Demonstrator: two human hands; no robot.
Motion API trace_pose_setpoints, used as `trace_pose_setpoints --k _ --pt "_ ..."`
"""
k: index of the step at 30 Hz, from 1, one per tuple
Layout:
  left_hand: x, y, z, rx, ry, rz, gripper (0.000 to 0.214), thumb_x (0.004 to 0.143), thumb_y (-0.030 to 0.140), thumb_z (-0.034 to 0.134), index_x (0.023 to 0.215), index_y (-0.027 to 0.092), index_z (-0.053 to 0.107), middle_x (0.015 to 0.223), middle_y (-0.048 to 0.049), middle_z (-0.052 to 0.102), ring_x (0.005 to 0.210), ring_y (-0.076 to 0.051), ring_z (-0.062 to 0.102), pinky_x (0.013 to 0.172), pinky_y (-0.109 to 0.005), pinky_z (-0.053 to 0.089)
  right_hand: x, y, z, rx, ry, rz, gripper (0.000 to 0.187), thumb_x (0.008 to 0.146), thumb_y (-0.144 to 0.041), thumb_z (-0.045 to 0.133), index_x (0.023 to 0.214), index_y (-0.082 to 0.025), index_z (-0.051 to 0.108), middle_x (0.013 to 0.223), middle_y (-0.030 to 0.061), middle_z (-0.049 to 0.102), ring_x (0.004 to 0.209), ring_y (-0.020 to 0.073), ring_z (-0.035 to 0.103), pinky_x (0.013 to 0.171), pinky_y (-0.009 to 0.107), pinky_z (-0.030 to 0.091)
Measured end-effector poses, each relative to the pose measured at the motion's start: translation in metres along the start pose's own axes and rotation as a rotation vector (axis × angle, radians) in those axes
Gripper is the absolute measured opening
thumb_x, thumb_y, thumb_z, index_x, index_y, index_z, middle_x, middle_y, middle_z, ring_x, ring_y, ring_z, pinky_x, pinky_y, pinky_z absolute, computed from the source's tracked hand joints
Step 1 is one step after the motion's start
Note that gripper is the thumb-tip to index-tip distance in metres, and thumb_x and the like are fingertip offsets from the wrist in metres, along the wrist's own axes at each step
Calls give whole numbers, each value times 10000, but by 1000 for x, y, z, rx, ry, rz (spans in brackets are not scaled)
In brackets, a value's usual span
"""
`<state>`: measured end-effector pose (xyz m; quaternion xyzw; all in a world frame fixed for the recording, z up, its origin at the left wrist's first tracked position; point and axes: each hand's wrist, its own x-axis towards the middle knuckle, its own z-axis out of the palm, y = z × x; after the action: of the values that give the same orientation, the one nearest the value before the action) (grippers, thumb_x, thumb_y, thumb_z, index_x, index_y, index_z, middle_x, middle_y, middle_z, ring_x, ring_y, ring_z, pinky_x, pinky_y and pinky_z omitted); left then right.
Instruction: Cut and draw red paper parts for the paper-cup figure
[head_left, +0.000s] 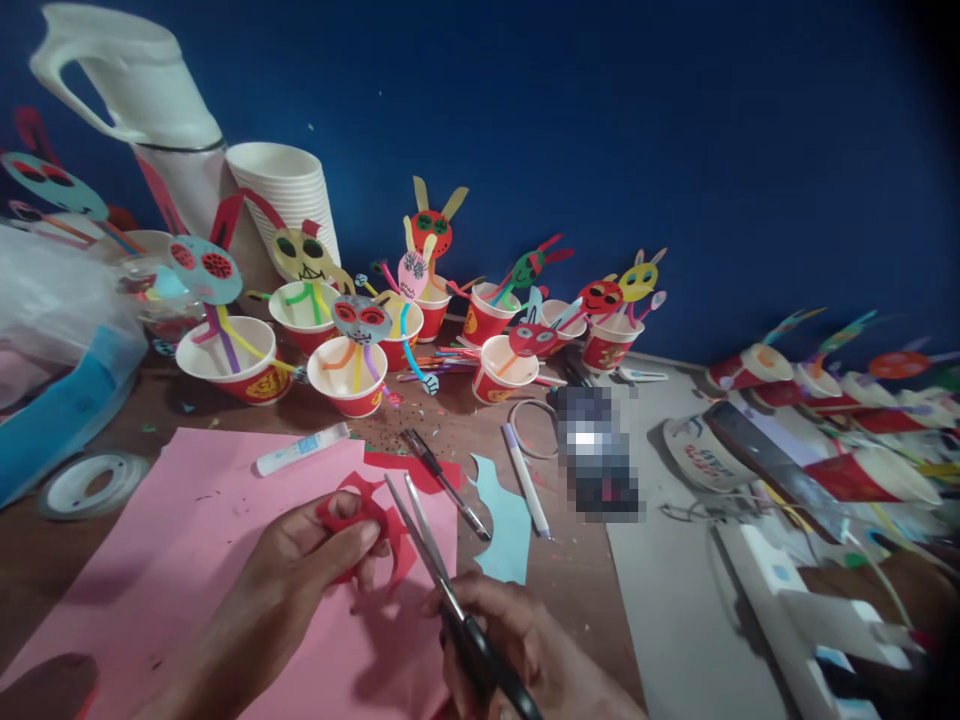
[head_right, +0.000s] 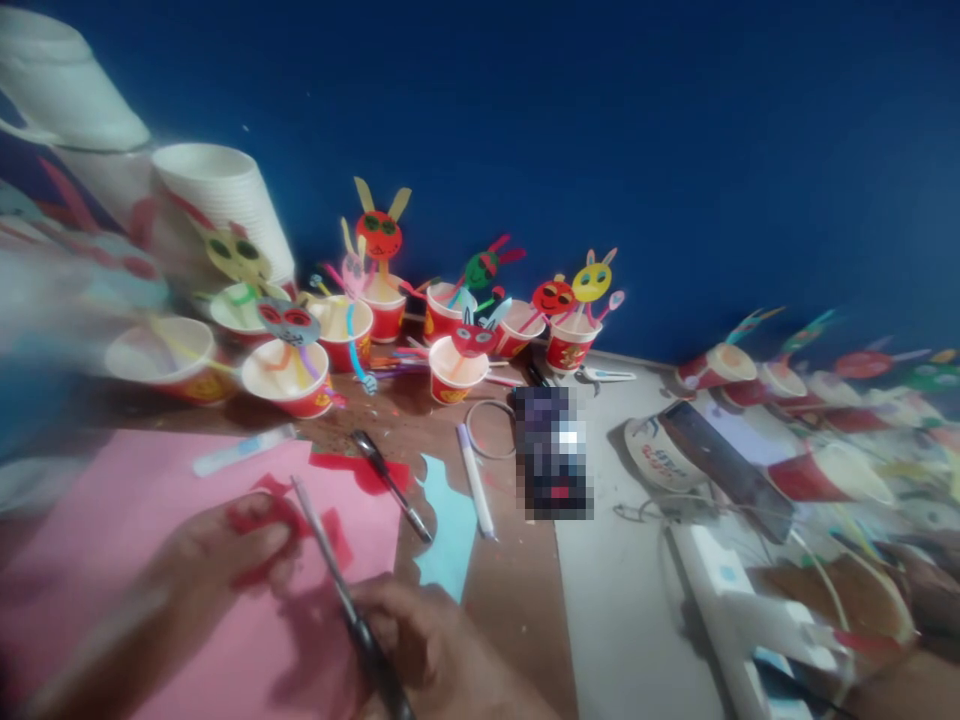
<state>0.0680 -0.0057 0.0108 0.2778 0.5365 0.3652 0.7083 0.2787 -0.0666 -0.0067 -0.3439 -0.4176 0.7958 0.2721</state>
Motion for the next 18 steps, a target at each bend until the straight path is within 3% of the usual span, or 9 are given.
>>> trace_pose_setpoints --k 4,6,13,18 --pt "6 -4 -6 -12 49 14 138 710 240 677 726 176 556 519 47 594 483 -86 517 502 -193 391 -1 -7 3 17 30 -34 693 620 -657 664 1121 -186 581 642 -35 479 525 53 401 496 167 325" --pt "6 -2 -7 -40 13 72 132 730 257 660 715 160 571 531 39 578 488 -82 504 506 -197 389 -4 -9 3 -12 63 -3 713 604 -699 637 1101 -189 592 632 -35 463 518 53 391 464 164 287" --pt "3 5 -8 -50 -1 173 169 783 254 604 661 152 546 503 53 498 459 -73 471 496 -212 390 -6 -3 -7 -126 43 70 790 603 -726 618 1176 -188 549 608 -15 488 488 73 375 462 200 296" --pt "3 7 -8 -16 4 170 171 779 254 605 659 153 538 494 54 499 461 -72 467 492 -206 376 -8 -7 2 -144 153 43 725 654 -717 580 1145 -183 565 603 -1 508 497 87 403 474 210 308"
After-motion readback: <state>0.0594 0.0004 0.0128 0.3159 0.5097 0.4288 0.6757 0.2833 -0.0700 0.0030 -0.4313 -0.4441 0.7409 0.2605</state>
